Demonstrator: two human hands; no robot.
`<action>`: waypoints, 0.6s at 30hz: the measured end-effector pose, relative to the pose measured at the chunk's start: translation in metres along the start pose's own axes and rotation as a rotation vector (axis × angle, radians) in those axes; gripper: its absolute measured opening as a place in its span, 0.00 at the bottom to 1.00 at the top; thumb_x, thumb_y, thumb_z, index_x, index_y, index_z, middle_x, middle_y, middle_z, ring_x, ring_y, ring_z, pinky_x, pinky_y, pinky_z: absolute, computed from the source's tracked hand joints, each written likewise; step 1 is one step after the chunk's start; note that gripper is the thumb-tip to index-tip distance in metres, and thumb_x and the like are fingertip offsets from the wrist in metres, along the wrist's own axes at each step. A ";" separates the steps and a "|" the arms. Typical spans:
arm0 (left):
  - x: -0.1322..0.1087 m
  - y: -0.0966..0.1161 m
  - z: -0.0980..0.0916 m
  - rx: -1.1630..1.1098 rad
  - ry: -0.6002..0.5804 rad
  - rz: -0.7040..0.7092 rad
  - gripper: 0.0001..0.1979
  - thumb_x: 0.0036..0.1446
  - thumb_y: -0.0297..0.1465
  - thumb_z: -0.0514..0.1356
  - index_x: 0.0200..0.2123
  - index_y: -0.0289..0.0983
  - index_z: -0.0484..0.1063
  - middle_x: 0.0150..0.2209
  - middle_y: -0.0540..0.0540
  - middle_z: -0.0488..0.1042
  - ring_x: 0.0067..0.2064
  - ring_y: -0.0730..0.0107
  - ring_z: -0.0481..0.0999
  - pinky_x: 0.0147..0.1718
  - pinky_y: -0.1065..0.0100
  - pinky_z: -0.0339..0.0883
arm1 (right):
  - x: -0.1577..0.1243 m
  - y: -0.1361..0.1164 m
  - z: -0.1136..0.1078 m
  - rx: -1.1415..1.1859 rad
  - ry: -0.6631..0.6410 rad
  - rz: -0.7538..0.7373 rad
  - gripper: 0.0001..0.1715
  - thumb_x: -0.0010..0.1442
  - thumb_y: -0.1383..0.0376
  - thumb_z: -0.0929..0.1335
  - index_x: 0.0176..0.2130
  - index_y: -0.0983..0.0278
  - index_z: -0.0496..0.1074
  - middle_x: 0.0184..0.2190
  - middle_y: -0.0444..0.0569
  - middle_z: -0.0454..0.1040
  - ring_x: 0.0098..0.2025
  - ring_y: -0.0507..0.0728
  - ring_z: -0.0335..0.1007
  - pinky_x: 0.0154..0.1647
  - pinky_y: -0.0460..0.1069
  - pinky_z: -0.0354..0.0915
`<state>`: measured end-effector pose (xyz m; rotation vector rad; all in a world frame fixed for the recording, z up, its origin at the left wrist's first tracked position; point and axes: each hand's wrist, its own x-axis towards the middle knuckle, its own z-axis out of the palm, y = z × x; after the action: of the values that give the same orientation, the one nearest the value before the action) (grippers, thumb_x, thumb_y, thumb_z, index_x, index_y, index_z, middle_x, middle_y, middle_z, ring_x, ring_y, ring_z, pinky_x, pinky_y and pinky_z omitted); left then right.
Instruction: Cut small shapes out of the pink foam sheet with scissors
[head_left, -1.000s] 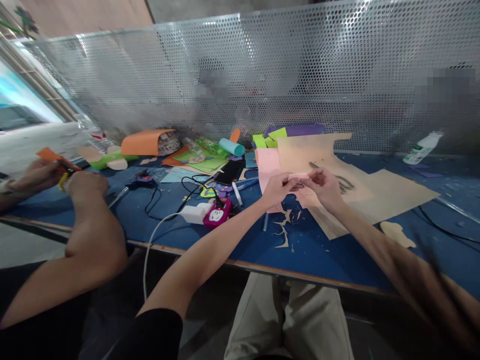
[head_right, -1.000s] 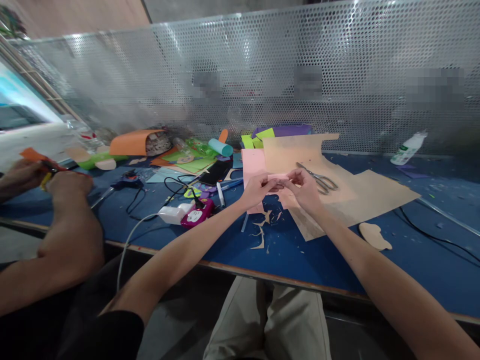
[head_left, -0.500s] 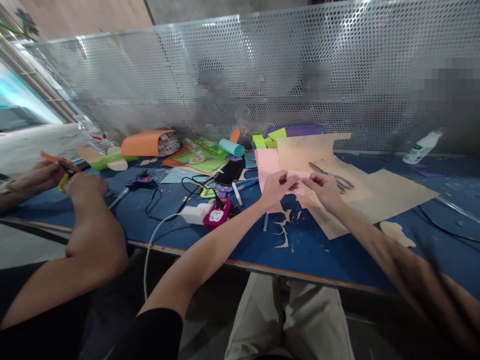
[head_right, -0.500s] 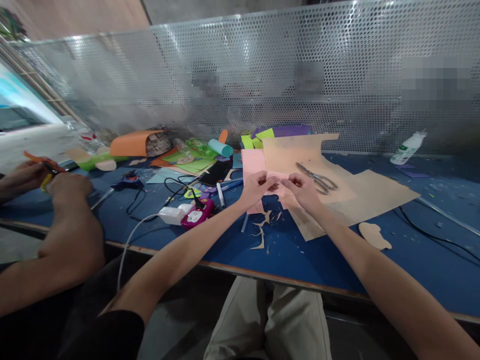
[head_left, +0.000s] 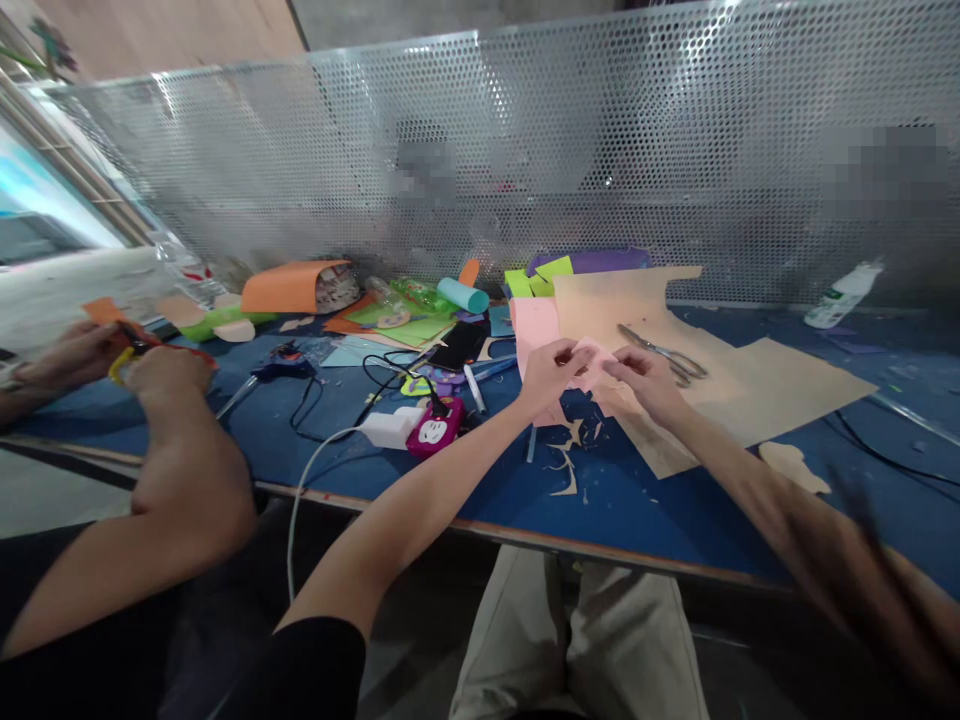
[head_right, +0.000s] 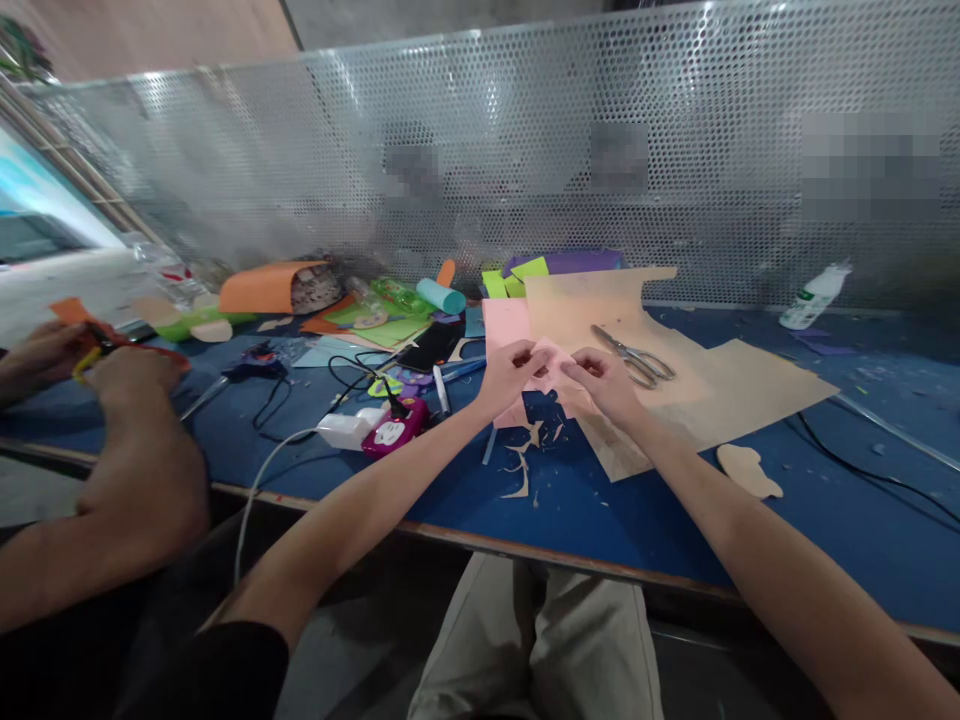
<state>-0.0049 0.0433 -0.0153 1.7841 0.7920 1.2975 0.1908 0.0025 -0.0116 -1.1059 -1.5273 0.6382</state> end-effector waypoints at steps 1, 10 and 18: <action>0.000 0.000 0.000 -0.013 0.000 0.008 0.25 0.65 0.54 0.64 0.34 0.37 0.75 0.30 0.46 0.78 0.34 0.66 0.79 0.37 0.66 0.73 | 0.001 0.002 -0.001 0.000 0.014 -0.007 0.17 0.57 0.51 0.72 0.27 0.61 0.75 0.23 0.42 0.70 0.27 0.53 0.63 0.31 0.48 0.60; -0.002 -0.002 0.004 0.144 -0.157 0.026 0.24 0.73 0.49 0.56 0.35 0.35 0.76 0.30 0.45 0.79 0.32 0.69 0.76 0.33 0.68 0.67 | 0.002 0.000 -0.003 -0.158 -0.085 -0.022 0.19 0.63 0.53 0.67 0.31 0.62 0.79 0.26 0.47 0.79 0.29 0.56 0.72 0.35 0.50 0.68; 0.000 -0.002 0.000 0.154 -0.009 -0.057 0.19 0.73 0.45 0.56 0.45 0.35 0.76 0.35 0.44 0.82 0.31 0.68 0.79 0.32 0.69 0.69 | 0.031 0.033 -0.066 -0.680 -0.028 0.179 0.14 0.59 0.56 0.70 0.40 0.63 0.79 0.41 0.58 0.82 0.40 0.63 0.75 0.40 0.53 0.62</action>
<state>-0.0053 0.0443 -0.0166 1.8715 0.9529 1.2185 0.2650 0.0335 -0.0085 -1.7618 -1.7331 0.2425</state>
